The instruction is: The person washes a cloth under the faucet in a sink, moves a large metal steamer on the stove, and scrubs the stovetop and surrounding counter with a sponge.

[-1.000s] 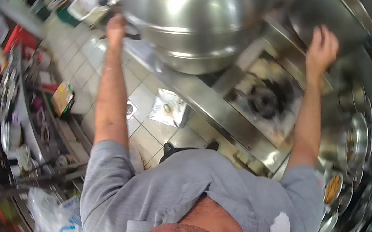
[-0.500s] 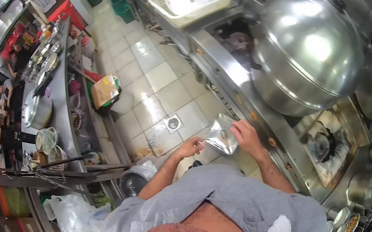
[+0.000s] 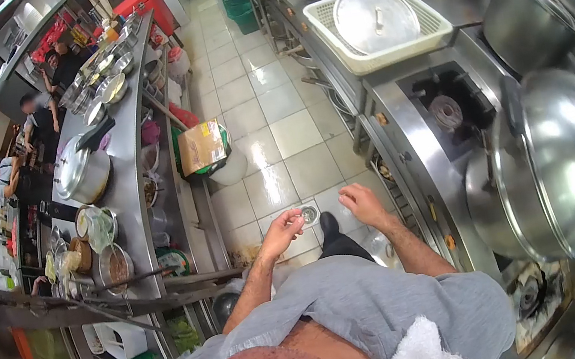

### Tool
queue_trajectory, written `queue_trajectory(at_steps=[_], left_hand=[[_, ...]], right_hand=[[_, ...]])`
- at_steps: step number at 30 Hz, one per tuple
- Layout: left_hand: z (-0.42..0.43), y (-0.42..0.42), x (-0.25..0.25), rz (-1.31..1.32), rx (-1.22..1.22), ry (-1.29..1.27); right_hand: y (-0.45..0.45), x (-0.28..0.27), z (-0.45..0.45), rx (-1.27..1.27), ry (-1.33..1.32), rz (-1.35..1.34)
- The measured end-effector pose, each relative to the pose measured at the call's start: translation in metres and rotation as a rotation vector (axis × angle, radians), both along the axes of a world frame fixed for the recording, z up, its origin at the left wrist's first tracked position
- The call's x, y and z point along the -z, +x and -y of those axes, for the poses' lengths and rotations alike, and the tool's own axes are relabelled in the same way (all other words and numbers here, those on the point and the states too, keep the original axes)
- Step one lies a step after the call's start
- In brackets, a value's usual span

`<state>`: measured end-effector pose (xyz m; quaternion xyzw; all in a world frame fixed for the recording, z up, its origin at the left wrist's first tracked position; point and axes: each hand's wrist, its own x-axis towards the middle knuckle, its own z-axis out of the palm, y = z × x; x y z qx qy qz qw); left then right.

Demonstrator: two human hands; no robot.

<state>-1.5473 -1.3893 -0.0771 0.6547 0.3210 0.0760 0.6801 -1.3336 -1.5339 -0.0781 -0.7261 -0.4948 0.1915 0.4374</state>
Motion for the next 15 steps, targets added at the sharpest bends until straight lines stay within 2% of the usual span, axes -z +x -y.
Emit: queue_trajectory(at_steps=[3, 4, 6, 7, 9, 10, 13, 15], left_hand=[[-0.054, 0.03, 0.006, 0.042, -0.052, -0.017], [-0.075, 0.04, 0.006, 0.026, -0.064, 0.052], [-0.112, 0.061, 0.003, 0.008, -0.128, 0.132], [-0.133, 0.074, 0.0, 0.01, -0.135, 0.139], [-0.173, 0.093, 0.008, -0.067, -0.165, 0.255], [-0.194, 0.102, 0.015, -0.088, -0.174, 0.284], [-0.26, 0.117, 0.075, -0.165, -0.294, 0.334], [-0.299, 0.107, 0.148, -0.293, -0.41, 0.344]], right_hand=[[0.032, 0.013, -0.059, -0.054, -0.024, -0.013], [0.045, 0.018, -0.081, -0.066, -0.021, -0.015], [0.071, 0.023, -0.126, -0.086, -0.048, -0.187], [0.088, 0.018, -0.153, -0.093, -0.041, -0.185], [0.11, 0.011, -0.206, -0.148, -0.058, -0.371], [0.12, 0.002, -0.233, -0.155, -0.061, -0.374], [0.143, -0.034, -0.314, -0.2, 0.009, -0.45], [0.154, -0.046, -0.364, -0.224, 0.008, -0.444]])
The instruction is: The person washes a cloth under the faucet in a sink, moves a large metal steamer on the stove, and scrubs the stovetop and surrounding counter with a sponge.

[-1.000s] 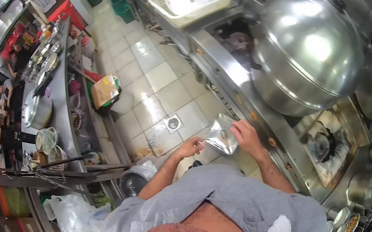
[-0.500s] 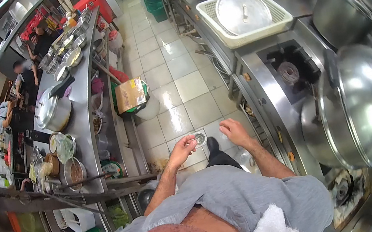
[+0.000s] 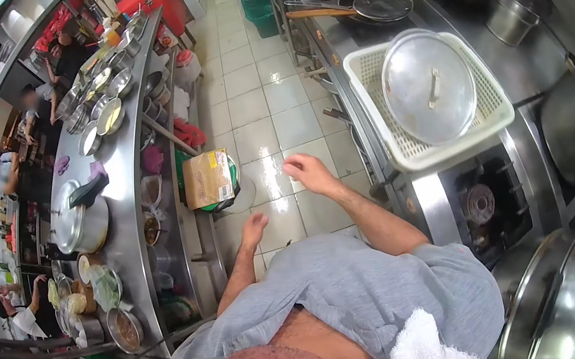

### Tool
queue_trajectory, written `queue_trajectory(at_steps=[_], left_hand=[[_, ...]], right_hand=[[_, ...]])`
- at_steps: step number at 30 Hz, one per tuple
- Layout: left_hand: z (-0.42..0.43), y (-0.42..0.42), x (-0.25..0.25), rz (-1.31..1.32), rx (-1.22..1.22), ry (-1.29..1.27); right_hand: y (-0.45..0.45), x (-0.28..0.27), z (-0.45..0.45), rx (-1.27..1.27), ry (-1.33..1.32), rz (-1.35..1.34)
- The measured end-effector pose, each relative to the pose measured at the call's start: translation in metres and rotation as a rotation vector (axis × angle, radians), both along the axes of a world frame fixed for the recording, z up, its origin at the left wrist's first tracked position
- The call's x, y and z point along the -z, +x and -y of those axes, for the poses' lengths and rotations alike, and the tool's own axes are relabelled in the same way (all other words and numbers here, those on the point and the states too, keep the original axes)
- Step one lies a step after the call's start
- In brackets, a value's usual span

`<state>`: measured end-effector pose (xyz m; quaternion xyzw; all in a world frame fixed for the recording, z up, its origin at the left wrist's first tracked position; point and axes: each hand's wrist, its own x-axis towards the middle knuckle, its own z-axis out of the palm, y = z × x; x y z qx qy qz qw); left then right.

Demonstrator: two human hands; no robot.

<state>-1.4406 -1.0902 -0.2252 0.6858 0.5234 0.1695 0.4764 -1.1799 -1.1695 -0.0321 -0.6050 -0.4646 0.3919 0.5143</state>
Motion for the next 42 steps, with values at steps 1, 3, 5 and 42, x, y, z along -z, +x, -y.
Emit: queue_trajectory(at_steps=[1, 3, 5, 42], left_hand=[[-0.011, -0.009, 0.024, -0.055, -0.065, 0.006], [-0.028, -0.045, 0.066, -0.438, 0.16, 0.016], [-0.036, -0.096, 0.132, -0.711, 0.383, 0.087], [-0.941, 0.441, -0.057, 0.027, 0.276, -0.198]], right_hand=[[0.004, -0.003, -0.025, -0.033, 0.021, -0.035], [0.011, -0.001, -0.068, -0.062, 0.035, -0.073], [0.022, 0.006, -0.111, -0.078, 0.037, -0.064], [0.442, 0.046, -0.923, 0.421, -0.102, -0.562]])
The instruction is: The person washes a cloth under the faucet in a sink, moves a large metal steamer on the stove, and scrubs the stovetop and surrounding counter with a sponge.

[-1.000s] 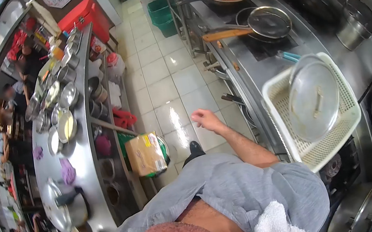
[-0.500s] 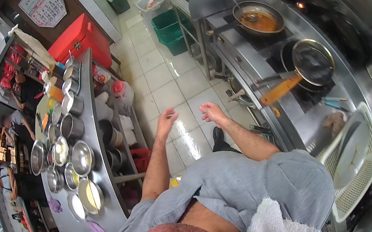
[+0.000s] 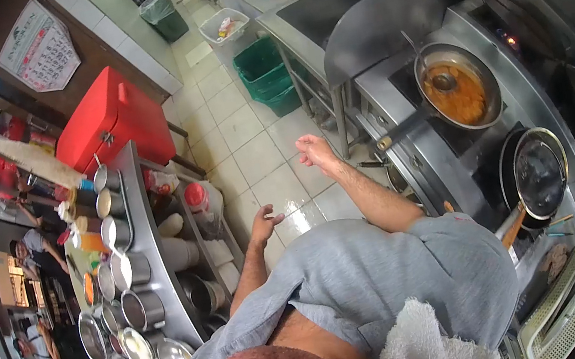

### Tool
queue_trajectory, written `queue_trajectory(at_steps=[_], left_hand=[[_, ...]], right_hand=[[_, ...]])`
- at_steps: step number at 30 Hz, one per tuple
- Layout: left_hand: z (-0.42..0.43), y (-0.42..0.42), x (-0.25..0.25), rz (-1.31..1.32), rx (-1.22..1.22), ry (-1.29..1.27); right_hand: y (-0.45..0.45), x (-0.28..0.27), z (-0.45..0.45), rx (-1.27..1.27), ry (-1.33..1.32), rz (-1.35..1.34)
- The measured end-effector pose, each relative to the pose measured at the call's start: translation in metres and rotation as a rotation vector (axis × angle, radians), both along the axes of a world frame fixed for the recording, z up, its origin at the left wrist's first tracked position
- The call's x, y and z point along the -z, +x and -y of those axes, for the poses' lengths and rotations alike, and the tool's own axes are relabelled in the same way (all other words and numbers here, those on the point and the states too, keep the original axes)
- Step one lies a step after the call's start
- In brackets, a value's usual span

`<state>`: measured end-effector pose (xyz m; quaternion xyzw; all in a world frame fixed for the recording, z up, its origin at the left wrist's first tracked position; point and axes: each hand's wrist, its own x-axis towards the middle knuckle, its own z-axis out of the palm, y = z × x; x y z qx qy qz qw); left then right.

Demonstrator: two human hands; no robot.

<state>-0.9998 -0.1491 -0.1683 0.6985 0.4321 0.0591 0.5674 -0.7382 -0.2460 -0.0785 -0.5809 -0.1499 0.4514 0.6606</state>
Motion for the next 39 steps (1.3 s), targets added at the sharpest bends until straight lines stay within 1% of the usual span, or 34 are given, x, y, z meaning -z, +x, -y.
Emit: queue_trajectory(at_steps=[1, 3, 5, 6, 7, 9, 11, 13, 14, 15, 17, 18, 19, 21, 23, 26, 27, 32, 34, 35, 37, 38, 39], left_hand=[[-0.027, 0.012, -0.001, 0.0, -0.005, 0.023], [-0.092, 0.046, -0.005, 0.001, 0.011, 0.05], [-0.159, 0.082, -0.001, 0.031, 0.12, 0.203], [-0.187, 0.103, -0.007, 0.069, 0.14, 0.227], [-0.216, 0.132, -0.021, 0.116, 0.16, 0.253], [-0.261, 0.189, -0.072, 0.102, 0.302, 0.347], [-0.31, 0.255, -0.091, 0.195, 0.377, 0.466], [-0.348, 0.324, -0.105, 0.347, 0.393, 0.582], [-0.368, 0.385, -0.141, 0.444, 0.445, 0.568], [-0.369, 0.41, -0.171, 0.409, 0.463, 0.596], [-0.39, 0.469, -0.189, 0.446, 0.522, 0.714], [-0.398, 0.492, -0.203, 0.431, 0.555, 0.8], [-0.409, 0.514, -0.208, 0.446, 0.543, 0.833], [-0.433, 0.564, -0.222, 0.482, 0.524, 0.88], [-0.456, 0.599, -0.227, 0.402, 0.534, 1.005], [-0.494, 0.653, -0.236, 0.357, 0.508, 1.078], [-0.509, 0.673, -0.236, 0.355, 0.522, 1.114], [-0.562, 0.755, -0.252, 0.279, 0.449, 1.177], [-0.592, 0.788, -0.255, 0.171, 0.442, 1.268], [-0.609, 0.806, -0.249, 0.173, 0.458, 1.265], [-0.645, 0.849, -0.233, 0.101, 0.689, 1.331], [-0.66, 0.86, -0.224, 0.054, 0.807, 1.354], [-0.661, 0.852, -0.228, 0.051, 0.819, 1.344]], right_hand=[[0.009, 0.006, -0.012, 0.011, -0.006, 0.002], [0.025, 0.021, -0.035, 0.025, -0.11, -0.027], [0.041, 0.042, -0.051, 0.047, -0.124, -0.059], [0.044, 0.053, -0.057, 0.054, -0.133, -0.09], [0.05, 0.058, -0.063, 0.078, -0.137, -0.098], [0.055, 0.064, -0.073, 0.134, -0.202, -0.26], [0.059, 0.054, -0.089, 0.185, -0.208, -0.275], [0.071, 0.051, -0.108, 0.229, -0.22, -0.31], [0.085, 0.048, -0.126, 0.285, -0.227, -0.323], [0.095, 0.039, -0.138, 0.268, -0.2, -0.328], [0.122, 0.027, -0.161, 0.271, -0.175, -0.334], [0.137, 0.023, -0.169, 0.212, -0.094, -0.286], [0.145, 0.019, -0.176, 0.147, -0.017, -0.244], [0.172, -0.004, -0.193, 0.129, -0.012, -0.215], [0.195, -0.016, -0.206, 0.103, 0.049, -0.177], [0.229, -0.04, -0.231, 0.158, 0.064, -0.154], [0.242, -0.04, -0.237, 0.151, 0.109, -0.131], [0.301, -0.07, -0.287, 0.245, 0.198, -0.089], [0.333, -0.086, -0.317, 0.312, 0.158, 0.097], [0.352, -0.097, -0.333, 0.31, 0.139, 0.196], [0.387, -0.133, -0.374, 0.404, 0.087, 0.225], [0.41, -0.142, -0.394, 0.422, 0.138, 0.24], [0.428, -0.161, -0.418, 0.448, 0.125, 0.337]])
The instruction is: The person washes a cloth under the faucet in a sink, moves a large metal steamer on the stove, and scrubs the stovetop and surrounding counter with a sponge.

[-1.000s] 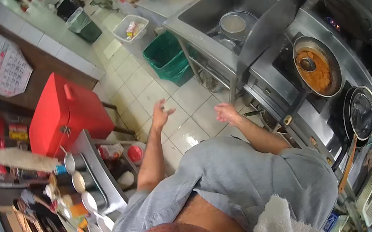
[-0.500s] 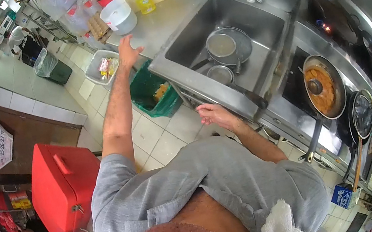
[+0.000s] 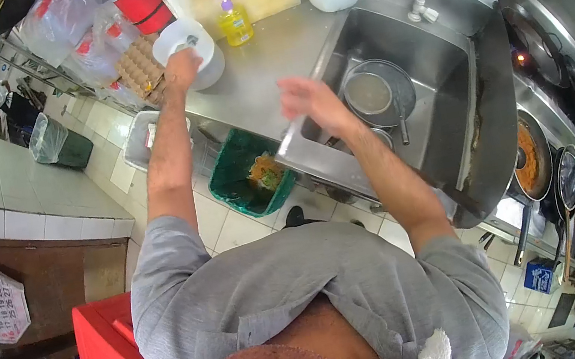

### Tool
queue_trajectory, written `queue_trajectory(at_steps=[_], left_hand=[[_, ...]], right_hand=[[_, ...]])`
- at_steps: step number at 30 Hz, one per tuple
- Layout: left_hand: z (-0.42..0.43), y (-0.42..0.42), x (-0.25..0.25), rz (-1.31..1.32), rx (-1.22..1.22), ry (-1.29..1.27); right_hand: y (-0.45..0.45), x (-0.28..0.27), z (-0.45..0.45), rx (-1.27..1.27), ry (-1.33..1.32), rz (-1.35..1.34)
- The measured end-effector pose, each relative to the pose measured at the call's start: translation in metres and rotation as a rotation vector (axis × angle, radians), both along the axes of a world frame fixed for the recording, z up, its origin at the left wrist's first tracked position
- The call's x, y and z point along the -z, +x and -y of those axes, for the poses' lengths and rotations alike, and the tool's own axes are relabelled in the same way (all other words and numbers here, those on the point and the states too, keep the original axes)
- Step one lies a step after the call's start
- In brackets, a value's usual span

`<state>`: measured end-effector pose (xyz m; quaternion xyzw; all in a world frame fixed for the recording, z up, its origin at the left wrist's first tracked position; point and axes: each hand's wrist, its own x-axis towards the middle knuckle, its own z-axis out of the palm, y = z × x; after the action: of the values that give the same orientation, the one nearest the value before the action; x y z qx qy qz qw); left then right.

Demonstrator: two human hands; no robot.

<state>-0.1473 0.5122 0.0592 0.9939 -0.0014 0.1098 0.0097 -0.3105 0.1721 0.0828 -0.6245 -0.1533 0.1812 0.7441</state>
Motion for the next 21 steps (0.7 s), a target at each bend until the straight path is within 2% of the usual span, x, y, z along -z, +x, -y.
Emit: queue_trajectory(at_steps=[2, 3, 5, 6, 8, 9, 11, 12, 14, 16, 18, 19, 21], left_hand=[[0.016, -0.04, -0.022, 0.205, 0.128, -0.157], [0.011, -0.045, -0.018, 0.198, 0.133, -0.158], [0.002, -0.051, -0.009, 0.254, 0.342, -0.238], [0.003, -0.06, -0.006, 0.239, 0.348, -0.244], [0.008, -0.075, -0.011, 0.237, 0.46, -0.302], [0.009, -0.081, -0.009, 0.223, 0.466, -0.308], [0.012, -0.093, -0.006, 0.312, 0.568, -0.391], [0.013, -0.1, -0.008, 0.271, 0.581, -0.383], [0.01, -0.107, -0.017, 0.219, 0.618, -0.489], [0.007, -0.103, -0.03, 0.174, 0.649, -0.599], [-0.004, -0.09, -0.042, 0.185, 0.546, -0.842], [-0.008, -0.082, -0.045, 0.18, 0.548, -0.845], [-0.012, -0.06, -0.05, 0.172, 0.399, -0.978]], right_hand=[[0.042, -0.029, -0.049, 0.054, -0.08, 0.178], [0.067, -0.035, -0.073, 0.038, -0.133, 0.31], [0.113, -0.048, -0.12, 0.054, -0.267, 0.614], [0.131, -0.051, -0.143, 0.079, -0.349, 0.777], [0.164, -0.055, -0.181, -0.032, -0.721, 0.808], [0.179, -0.046, -0.197, -0.03, -0.726, 0.792], [0.195, -0.02, -0.219, -0.259, -1.204, 0.915], [0.192, -0.007, -0.219, -0.261, -1.208, 0.896], [0.174, 0.006, -0.216, -0.373, -1.447, 0.868], [0.174, 0.0, -0.213, -0.394, -1.45, 0.798], [0.175, -0.016, -0.212, -0.425, -1.437, 0.681], [0.175, -0.023, -0.212, -0.437, -1.427, 0.623], [0.178, -0.026, -0.202, -0.434, -1.421, 0.561]])
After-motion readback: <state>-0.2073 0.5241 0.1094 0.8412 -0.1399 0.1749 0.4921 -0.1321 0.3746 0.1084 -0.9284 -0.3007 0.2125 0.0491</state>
